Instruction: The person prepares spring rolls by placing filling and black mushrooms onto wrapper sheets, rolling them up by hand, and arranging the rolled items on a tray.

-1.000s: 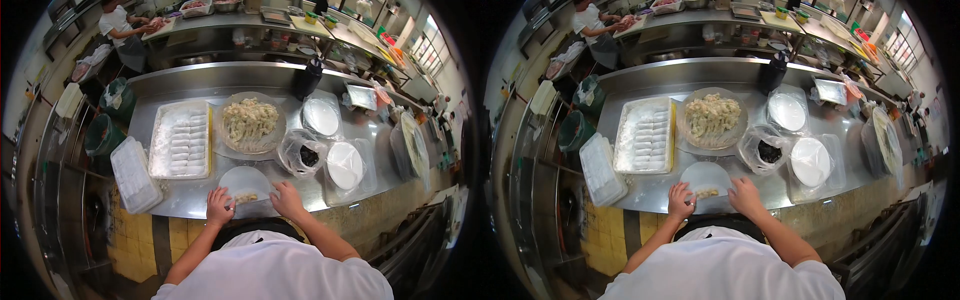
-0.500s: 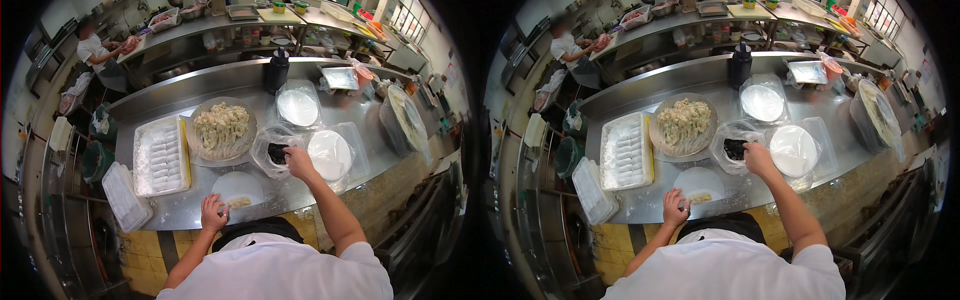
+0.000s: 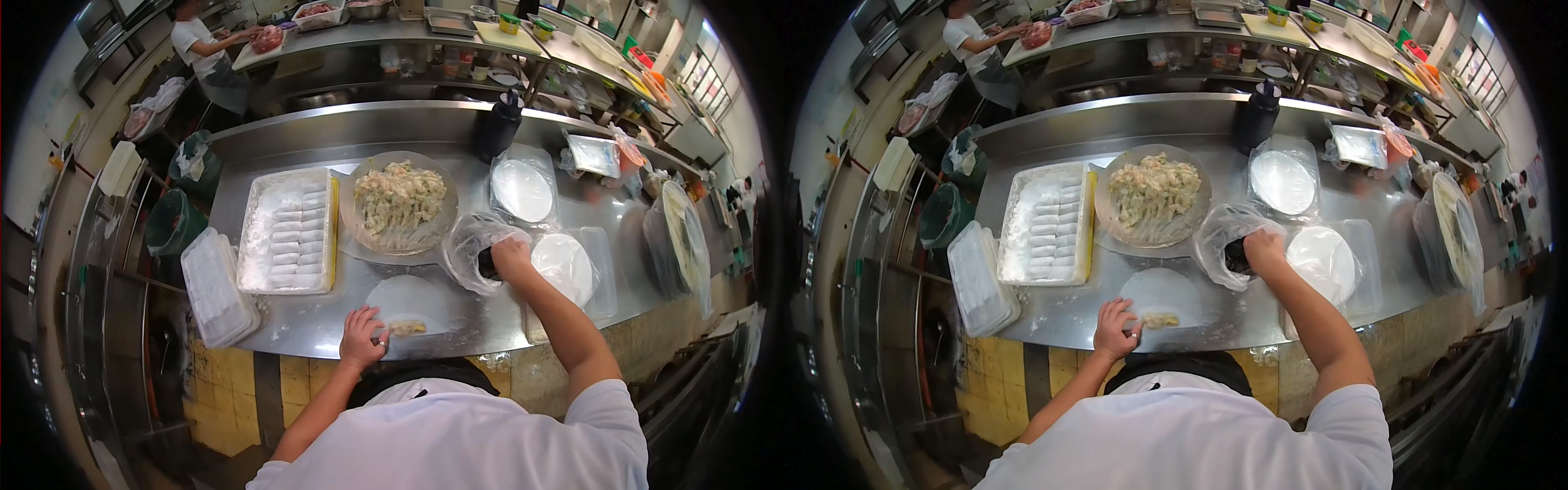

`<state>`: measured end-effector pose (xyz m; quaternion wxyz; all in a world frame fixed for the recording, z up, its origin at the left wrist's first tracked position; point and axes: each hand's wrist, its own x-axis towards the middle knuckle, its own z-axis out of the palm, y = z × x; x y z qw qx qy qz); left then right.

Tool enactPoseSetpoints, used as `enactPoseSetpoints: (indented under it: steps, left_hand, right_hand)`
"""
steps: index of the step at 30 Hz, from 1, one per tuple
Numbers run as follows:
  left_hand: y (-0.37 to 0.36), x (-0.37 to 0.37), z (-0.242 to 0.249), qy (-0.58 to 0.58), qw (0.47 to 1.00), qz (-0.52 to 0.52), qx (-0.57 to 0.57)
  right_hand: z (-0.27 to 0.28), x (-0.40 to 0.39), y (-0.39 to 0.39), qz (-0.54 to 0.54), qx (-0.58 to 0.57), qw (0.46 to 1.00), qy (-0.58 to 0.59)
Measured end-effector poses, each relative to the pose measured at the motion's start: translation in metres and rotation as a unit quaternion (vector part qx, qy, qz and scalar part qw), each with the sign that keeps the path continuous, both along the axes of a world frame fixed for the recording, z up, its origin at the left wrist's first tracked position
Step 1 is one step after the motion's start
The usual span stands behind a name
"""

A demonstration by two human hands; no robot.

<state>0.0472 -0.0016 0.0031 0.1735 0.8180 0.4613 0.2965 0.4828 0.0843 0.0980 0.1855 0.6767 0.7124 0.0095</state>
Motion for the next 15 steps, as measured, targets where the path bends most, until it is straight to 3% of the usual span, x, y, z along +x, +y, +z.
enactPoseSetpoints:
  steps: [3,6,9,12,15]
  left_hand:
    - [0.001,-0.001,0.000,0.000,1.000,-0.001,0.004]
    - [0.000,-0.001,0.001,-0.003,1.000,0.001,-0.002]
    - [0.000,-0.002,0.003,-0.013,1.000,-0.002,-0.010]
    - [0.001,-0.002,0.003,-0.013,1.000,-0.002,-0.020]
    - [0.001,-0.003,0.003,-0.014,1.000,-0.004,-0.027]
  right_hand:
    - [0.000,0.001,-0.002,-0.016,0.027,0.999,0.033]
    - [0.018,-0.007,-0.017,-0.106,0.103,0.975,0.164]
    - [0.053,-0.024,-0.049,-0.119,0.200,0.886,0.401]
    - [0.123,-0.073,-0.083,-0.233,0.170,0.804,0.520]
    - [0.149,-0.121,-0.110,-0.246,0.062,0.712,0.655]
